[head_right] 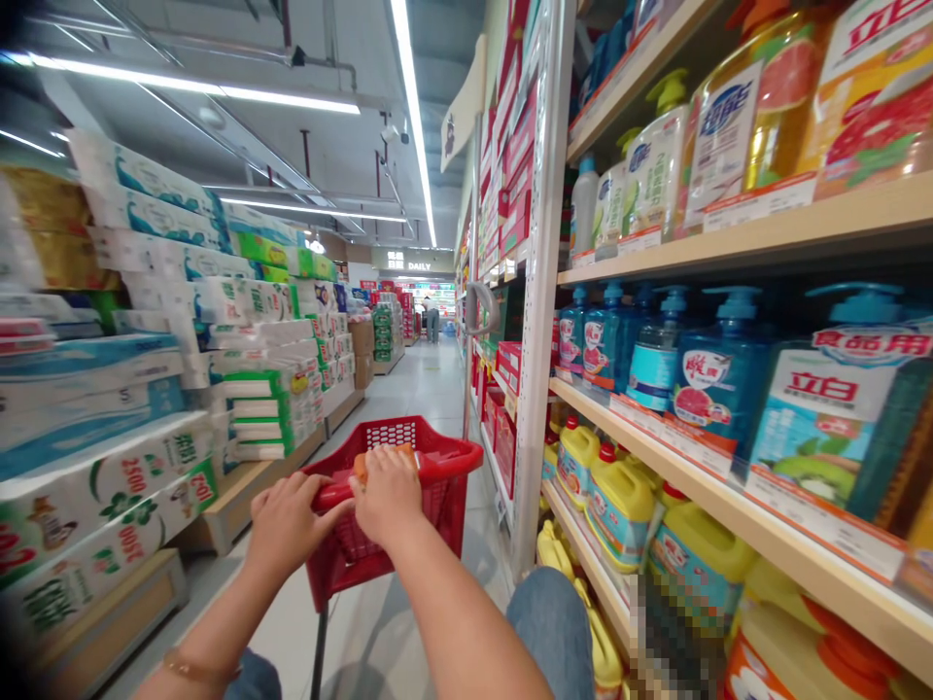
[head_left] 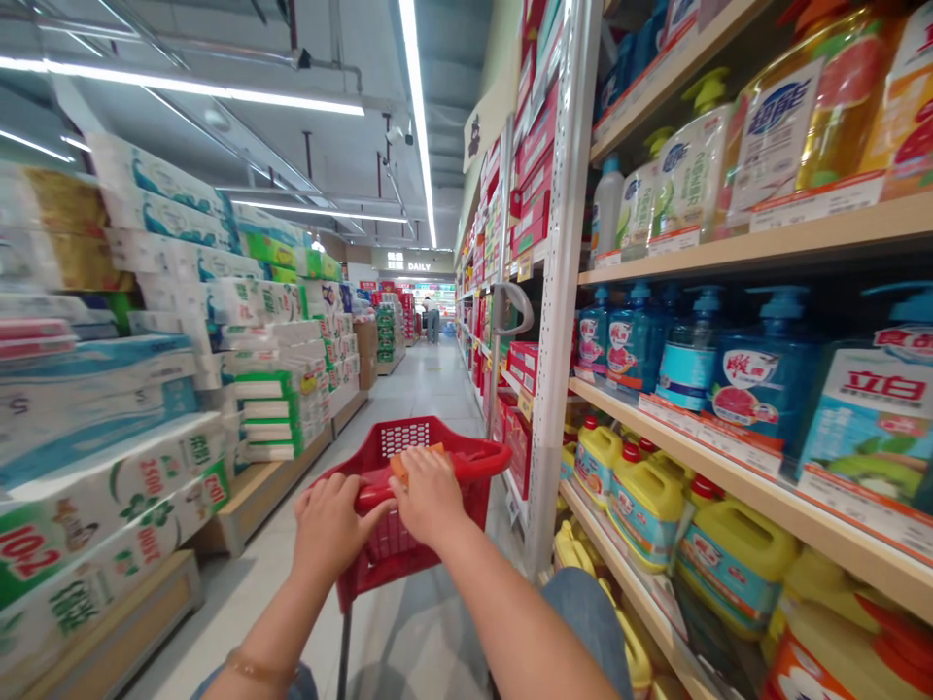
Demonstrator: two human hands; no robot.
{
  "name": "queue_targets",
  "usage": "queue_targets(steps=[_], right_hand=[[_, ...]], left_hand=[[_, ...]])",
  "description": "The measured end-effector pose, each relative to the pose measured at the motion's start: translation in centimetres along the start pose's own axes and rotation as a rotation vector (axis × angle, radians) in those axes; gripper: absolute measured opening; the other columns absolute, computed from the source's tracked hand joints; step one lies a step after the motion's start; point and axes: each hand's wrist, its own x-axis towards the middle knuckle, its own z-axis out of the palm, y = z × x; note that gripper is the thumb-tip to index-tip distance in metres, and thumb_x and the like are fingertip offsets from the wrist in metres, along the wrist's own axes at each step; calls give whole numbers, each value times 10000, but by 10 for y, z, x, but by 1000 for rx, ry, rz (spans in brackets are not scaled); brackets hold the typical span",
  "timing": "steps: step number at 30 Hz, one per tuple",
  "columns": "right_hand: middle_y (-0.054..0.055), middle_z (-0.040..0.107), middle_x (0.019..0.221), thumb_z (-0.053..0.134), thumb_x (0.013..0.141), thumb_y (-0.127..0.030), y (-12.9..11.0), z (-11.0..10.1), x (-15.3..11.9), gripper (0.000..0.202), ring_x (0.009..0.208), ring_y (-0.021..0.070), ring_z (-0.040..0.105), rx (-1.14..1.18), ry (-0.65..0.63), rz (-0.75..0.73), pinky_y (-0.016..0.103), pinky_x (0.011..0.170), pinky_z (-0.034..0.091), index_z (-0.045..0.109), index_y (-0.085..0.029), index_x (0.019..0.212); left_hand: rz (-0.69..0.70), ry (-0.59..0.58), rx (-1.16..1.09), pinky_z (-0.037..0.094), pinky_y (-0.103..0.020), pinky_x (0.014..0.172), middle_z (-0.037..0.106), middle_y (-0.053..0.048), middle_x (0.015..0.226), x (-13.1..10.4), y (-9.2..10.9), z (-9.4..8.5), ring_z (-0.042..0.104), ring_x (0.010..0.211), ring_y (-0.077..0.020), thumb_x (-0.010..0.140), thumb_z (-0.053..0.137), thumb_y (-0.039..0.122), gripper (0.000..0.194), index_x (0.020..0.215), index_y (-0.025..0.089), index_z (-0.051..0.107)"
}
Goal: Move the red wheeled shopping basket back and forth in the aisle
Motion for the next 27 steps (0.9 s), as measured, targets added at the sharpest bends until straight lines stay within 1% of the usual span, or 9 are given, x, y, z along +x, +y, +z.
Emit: queue_targets(steps=[3, 7, 10, 12, 14, 16, 19, 22, 27], right_hand=[[92, 585, 1313, 417, 961, -372, 10, -4, 5, 411, 1260, 204, 479, -5, -15, 54, 360, 1088, 308, 562, -148, 1273], [133, 580, 1311, 414, 956, -352, 22, -13, 10, 419, 1270, 230, 471, -75, -7, 230, 388, 1081, 308, 574, -109, 1258], [140, 567, 1327, 423, 951, -343, 23, -18, 6, 422, 1285, 224, 458, -88, -38, 213, 379, 1096, 287, 574, -103, 1263], [107, 558, 1345, 412, 959, -359, 24, -23, -1, 425, 1295, 200, 449, -50, -69, 119, 358, 1105, 278, 561, -133, 1286], [75, 554, 1355, 383, 973, -379, 32, -29, -7, 429, 1299, 178, 445, -11, -85, 59, 340, 1110, 276, 550, -162, 1304], [77, 553, 1355, 365, 979, -380, 43, -34, -9, 439, 1298, 177, 448, -9, -73, 92, 337, 1110, 280, 550, -155, 1307], [118, 550, 1350, 377, 971, -351, 57, -35, -5, 442, 1290, 207, 460, -54, -30, 227, 365, 1104, 297, 558, -112, 1296], [136, 552, 1344, 416, 954, -332, 49, -26, -1, 428, 1287, 232, 462, -76, -4, 260, 395, 1105, 296, 570, -99, 1278], [73, 568, 1340, 413, 962, -370, 19, -14, -10, 411, 1296, 187, 448, 19, -19, 11, 359, 1116, 280, 559, -176, 1294]], left_hand=[[9, -17, 15, 332, -411, 815, 638, -80, 906, 3, 5, -3, 555, 908, -283, 790, 514, 635, 460, 900, 206, 638], [44, 23, 49, 335, -414, 811, 641, -89, 877, -4, 26, -6, 564, 892, -282, 829, 487, 599, 437, 886, 190, 628], [136, 20, 9, 350, -402, 803, 652, -89, 896, -11, 37, -8, 579, 875, -273, 852, 483, 558, 402, 943, 195, 632], [215, -6, -56, 369, -384, 797, 666, -78, 923, -13, 34, -9, 594, 862, -259, 855, 487, 560, 413, 1018, 208, 631], [241, -31, -114, 389, -367, 791, 677, -66, 893, -12, 23, -9, 604, 842, -246, 854, 487, 577, 426, 1017, 213, 639], [208, -51, -152, 408, -351, 773, 675, -59, 836, -9, 9, -8, 604, 818, -239, 847, 487, 595, 428, 923, 208, 652], [158, -76, -194, 424, -336, 743, 666, -59, 814, -6, -4, -5, 595, 808, -235, 836, 498, 605, 424, 826, 204, 636], [147, -64, -198, 425, -342, 749, 665, -63, 815, -4, 1, -1, 592, 816, -240, 832, 500, 609, 421, 823, 207, 624], [133, -74, -159, 405, -354, 706, 657, -58, 747, 1, 25, 2, 591, 769, -250, 816, 523, 587, 394, 751, 209, 613]])
